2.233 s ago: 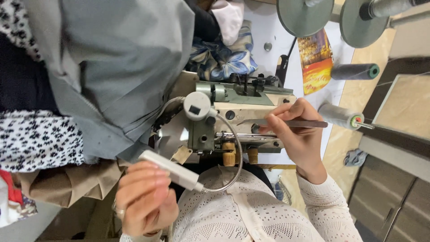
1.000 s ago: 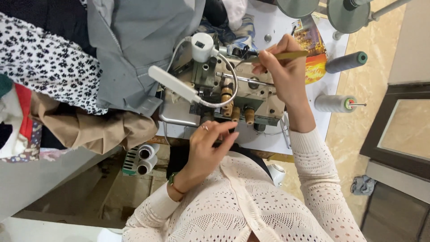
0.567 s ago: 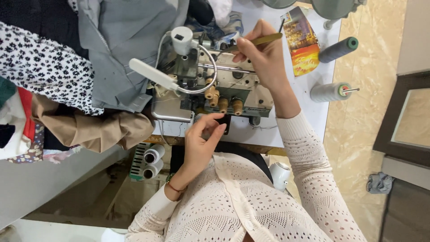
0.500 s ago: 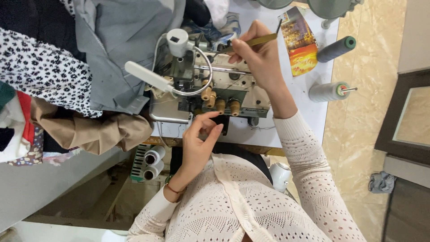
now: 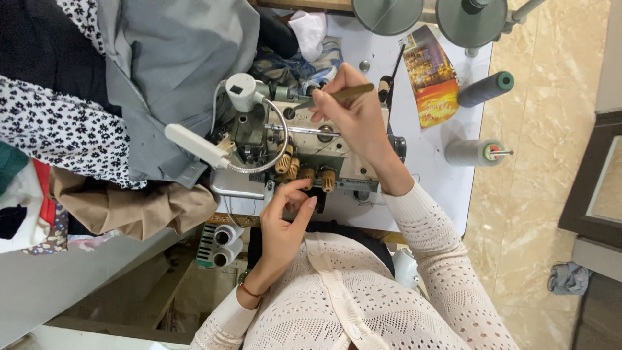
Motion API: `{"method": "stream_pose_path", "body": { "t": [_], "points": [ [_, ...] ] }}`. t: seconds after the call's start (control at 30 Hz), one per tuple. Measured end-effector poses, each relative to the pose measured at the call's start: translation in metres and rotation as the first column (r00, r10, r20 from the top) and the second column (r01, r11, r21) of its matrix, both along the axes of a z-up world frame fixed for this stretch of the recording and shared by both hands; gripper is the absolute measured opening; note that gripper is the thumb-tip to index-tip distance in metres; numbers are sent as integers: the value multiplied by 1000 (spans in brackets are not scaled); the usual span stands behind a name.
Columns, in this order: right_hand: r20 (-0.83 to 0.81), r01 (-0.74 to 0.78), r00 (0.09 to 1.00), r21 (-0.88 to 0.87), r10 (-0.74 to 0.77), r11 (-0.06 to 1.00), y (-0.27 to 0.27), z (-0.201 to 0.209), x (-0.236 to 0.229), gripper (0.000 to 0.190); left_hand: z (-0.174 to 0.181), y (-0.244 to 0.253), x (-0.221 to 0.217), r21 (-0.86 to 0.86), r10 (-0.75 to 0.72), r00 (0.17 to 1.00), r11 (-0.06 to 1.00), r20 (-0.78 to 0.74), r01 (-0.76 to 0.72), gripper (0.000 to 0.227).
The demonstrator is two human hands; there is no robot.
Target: The person threads and adjusts components on an industrial sewing machine using a pair of tweezers.
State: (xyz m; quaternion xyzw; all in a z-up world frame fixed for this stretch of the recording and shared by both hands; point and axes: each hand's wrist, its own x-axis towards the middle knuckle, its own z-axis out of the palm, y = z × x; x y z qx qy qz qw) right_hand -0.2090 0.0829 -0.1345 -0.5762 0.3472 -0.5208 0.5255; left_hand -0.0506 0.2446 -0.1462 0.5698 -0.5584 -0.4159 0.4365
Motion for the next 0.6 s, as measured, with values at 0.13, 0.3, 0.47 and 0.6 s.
{"method": "stream_pose_path", "body": {
  "t": [0.13,0.3,0.47,0.6],
  "points": [
    [38,47,998,21,-47,999,-3,-8,0,16,-10,-3,-5,10,24,1000,1000,-16,-24,23],
    [96,69,993,21,-71,997,-5,-16,2,12,-13,-5,-10,-3,31,999,1000,-43,-31,23],
    [104,45,993,23,-47,999,-6,-23,1,13,-12,-7,-12,-11,7,998,1000,-58,-7,21],
    [101,59,993,16,-60,998,-6,-23,1,13,-12,-7,-12,-24,-7,998,1000,-56,5,21]
  ]
}}
